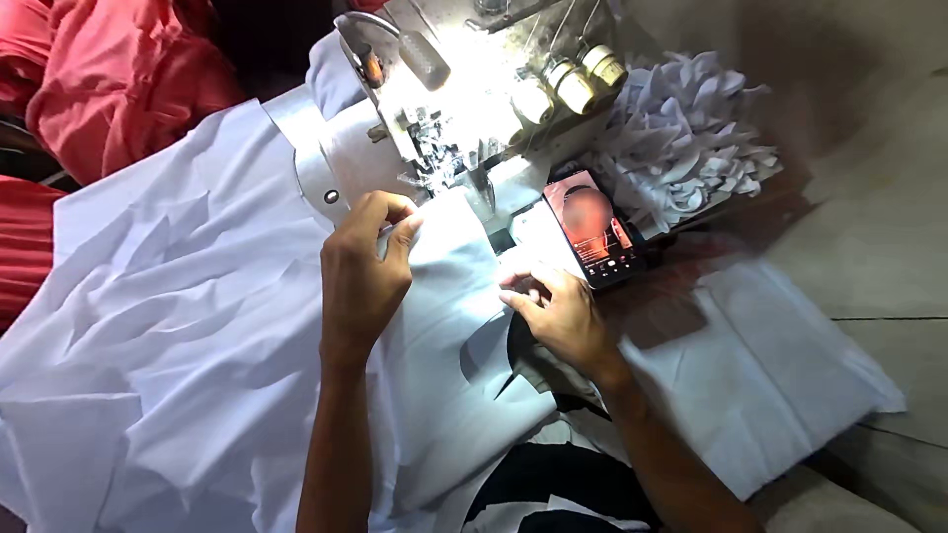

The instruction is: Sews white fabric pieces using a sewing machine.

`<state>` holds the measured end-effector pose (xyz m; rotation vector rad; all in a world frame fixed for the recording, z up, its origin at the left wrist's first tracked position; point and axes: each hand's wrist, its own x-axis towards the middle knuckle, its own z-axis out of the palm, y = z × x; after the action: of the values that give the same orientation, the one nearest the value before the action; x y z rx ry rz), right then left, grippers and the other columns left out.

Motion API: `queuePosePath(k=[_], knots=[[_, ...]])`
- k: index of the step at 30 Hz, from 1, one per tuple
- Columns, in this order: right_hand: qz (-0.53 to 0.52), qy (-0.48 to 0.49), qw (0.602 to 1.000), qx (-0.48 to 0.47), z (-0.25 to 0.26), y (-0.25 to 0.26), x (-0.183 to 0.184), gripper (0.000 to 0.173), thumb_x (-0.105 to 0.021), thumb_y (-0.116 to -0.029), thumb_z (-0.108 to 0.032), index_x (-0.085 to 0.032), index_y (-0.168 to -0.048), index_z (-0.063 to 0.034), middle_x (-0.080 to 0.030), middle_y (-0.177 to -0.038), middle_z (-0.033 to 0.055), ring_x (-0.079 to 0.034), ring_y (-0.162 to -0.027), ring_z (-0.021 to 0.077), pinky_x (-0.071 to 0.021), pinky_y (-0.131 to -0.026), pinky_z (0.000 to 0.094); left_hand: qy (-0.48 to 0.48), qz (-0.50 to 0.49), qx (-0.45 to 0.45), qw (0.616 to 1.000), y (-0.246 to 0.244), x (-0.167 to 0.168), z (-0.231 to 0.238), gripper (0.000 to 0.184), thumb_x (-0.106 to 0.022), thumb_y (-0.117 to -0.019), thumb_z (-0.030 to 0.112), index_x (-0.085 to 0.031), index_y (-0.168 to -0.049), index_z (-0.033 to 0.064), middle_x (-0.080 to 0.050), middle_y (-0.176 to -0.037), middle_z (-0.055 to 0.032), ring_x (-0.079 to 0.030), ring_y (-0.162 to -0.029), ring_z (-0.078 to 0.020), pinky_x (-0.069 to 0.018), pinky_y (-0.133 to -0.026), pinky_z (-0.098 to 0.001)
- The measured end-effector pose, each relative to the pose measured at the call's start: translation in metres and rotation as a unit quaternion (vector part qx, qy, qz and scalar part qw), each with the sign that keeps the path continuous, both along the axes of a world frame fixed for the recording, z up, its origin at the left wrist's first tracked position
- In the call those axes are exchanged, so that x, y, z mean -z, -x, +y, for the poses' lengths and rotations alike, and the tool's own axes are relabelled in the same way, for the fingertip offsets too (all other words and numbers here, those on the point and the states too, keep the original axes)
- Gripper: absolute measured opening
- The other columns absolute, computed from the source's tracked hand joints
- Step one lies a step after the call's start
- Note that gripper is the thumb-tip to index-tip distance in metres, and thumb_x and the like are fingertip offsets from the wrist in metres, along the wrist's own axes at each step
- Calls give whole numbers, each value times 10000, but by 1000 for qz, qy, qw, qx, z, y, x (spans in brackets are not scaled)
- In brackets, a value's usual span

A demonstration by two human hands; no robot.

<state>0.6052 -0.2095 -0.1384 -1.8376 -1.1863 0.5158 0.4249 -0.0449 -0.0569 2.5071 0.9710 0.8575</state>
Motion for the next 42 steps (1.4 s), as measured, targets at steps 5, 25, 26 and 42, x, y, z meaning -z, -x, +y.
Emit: queuePosePath(k=[5,25,26,42], knots=[[26,3,1000,4,1,0,1,213,-739,-914,-308,-726,-1066,-158,-682,-889,-76,-523,-648,-16,-450,-615,178,4,-1,-1,1000,1,0,1,145,-600,-1029,203,-669,-1094,94,-690,-1036,-26,-649,-894,-88,-538,-769,-284],[39,69,997,1,3,-6,-7,154,-751,-906,-298,-702,-954,-160,-621,-745,-71,-524,-616,22,-453,-615,243,-20,-5,-10,1000,-7,-3,-2,131,-603,-1026,187,-670,-1078,86,-687,-1001,-34,-623,-822,-106,-497,-693,-284],[52,71,996,3,4,-6,-7,157,-761,-903,-281,-702,-988,-164,-646,-761,-71,-558,-634,26,-480,-633,250,-23,-1,-10,1000,-8,-3,-1,133,-603,-1027,183,-670,-1083,83,-690,-1005,-41,-632,-827,-118,-504,-695,-296],[46,123,990,-43,3,-13,-13,226,-820,-845,-281,-719,-1008,-161,-670,-803,-83,-559,-657,16,-479,-651,251,-10,1,-13,1000,-8,-1,0,145,-581,-1031,166,-665,-1107,75,-697,-1033,-60,-654,-881,-134,-525,-743,-310]])
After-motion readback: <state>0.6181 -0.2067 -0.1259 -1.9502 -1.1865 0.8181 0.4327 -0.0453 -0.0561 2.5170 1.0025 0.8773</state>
